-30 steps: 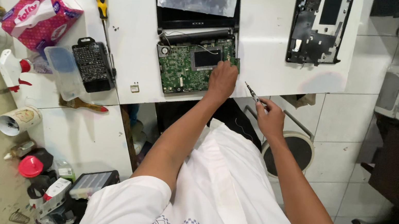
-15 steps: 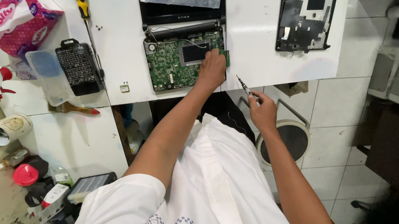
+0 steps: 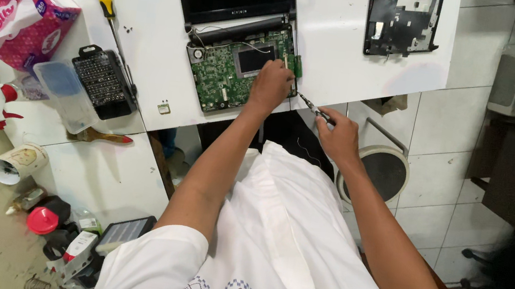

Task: The person uses a screwdriver to remove screws from a circuit board placed on a workbench. They then use their fingers to disconnect a small wire from the board. The person continues to remove additional screws from the board.

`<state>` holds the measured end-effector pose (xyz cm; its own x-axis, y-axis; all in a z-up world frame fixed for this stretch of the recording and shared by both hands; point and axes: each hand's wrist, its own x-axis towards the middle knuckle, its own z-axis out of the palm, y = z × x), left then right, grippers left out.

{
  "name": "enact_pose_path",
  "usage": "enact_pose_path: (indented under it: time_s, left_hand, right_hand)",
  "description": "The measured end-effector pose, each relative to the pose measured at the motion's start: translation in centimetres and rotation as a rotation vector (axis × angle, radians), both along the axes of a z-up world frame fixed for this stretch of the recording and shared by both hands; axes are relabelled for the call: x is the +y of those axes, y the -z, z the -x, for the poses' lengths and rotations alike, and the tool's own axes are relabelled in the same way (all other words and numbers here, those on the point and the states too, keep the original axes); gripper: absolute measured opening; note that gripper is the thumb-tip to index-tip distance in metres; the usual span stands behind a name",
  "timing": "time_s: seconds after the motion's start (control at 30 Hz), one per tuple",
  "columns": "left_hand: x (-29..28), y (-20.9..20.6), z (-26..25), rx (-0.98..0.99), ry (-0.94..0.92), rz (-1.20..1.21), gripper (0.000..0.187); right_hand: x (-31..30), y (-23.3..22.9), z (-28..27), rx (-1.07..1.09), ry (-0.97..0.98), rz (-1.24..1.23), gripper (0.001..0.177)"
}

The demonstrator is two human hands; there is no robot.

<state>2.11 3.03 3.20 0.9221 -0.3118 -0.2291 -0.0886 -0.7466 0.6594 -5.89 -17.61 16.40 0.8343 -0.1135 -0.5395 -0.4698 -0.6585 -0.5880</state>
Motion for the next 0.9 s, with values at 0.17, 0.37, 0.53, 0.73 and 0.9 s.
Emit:
enact_pose_path:
  time_s: [0.17,0.37,0.53,0.73,0.9]
  left_hand:
    - [0.0,0.8,-0.3,0.005,-0.012,0.017,0.006]
    - [0.9,-0.5,0.1,0.024,0.022,0.014,0.009]
    - [3.4,-2.3,3.0,-0.024,0.082,0.027,0.019]
    - [8.0,-6.5,7.9,-0.196,0.013,-0.205,0.044]
    - [10.1,-9.2,10.2,-0.158,-0.024,-0.285,0.048]
  right_hand:
    - [0.4,0.7,0.1,0.014,-0.030,0.035,0.030]
    - [0.8,-0.2,-0.6,-0.076,-0.020,0.054,0.030]
    - [1.6,-0.2,-1.7,-0.157,-0.061,0.035,0.030]
    - [3.0,3.4,-4.6,-0.406,-0.136,0.061,0.048]
    - [1.9,8.0,-6.8,-0.344,-0.214,0.160,0.071]
